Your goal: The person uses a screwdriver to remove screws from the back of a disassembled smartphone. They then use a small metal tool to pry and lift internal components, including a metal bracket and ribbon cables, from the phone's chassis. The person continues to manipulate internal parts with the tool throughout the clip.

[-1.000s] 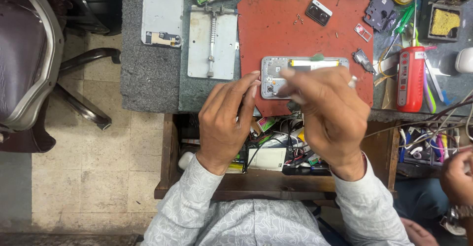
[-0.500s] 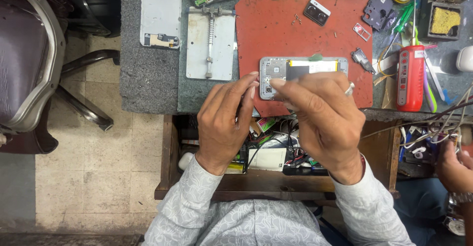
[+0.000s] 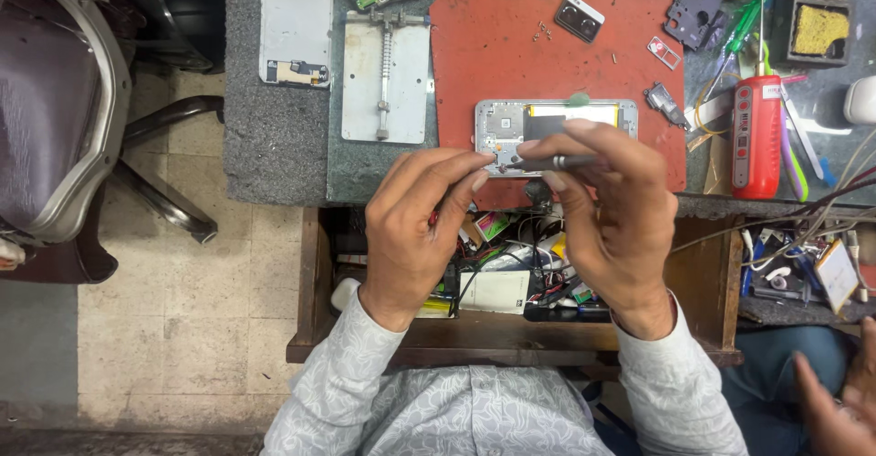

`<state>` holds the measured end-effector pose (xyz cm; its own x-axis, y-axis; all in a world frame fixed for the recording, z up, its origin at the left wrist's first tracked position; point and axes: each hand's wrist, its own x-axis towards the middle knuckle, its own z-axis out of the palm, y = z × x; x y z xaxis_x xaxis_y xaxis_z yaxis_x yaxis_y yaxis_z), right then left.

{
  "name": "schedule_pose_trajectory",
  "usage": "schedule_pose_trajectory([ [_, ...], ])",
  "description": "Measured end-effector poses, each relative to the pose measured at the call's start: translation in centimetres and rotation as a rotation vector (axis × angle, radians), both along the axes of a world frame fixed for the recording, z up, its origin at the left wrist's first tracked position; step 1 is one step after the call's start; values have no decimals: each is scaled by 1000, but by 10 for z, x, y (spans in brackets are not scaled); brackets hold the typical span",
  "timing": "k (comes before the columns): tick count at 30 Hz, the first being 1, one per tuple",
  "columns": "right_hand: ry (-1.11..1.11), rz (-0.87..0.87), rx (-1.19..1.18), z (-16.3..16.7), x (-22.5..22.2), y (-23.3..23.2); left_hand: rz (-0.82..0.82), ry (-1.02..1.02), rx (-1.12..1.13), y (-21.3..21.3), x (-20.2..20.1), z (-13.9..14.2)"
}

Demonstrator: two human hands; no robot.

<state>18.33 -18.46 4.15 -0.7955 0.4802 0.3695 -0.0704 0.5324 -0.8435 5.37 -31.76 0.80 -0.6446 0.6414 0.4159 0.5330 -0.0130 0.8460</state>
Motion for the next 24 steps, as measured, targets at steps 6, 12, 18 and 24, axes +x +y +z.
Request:
schedule_pose_trajectory([
  [6,97,16,-85,-11,14,0,-53,-125,-15,0,0,5],
  [12,108,4,-78,-14,16,-3,-112,-164,-26,-1,1,8],
  [18,111,-8,-128,-13,16,-3,-114,-40,-3,0,0,6],
  [24,127,-29,-194,-14,17,-5,-140,-80,-19,-1,1,3],
])
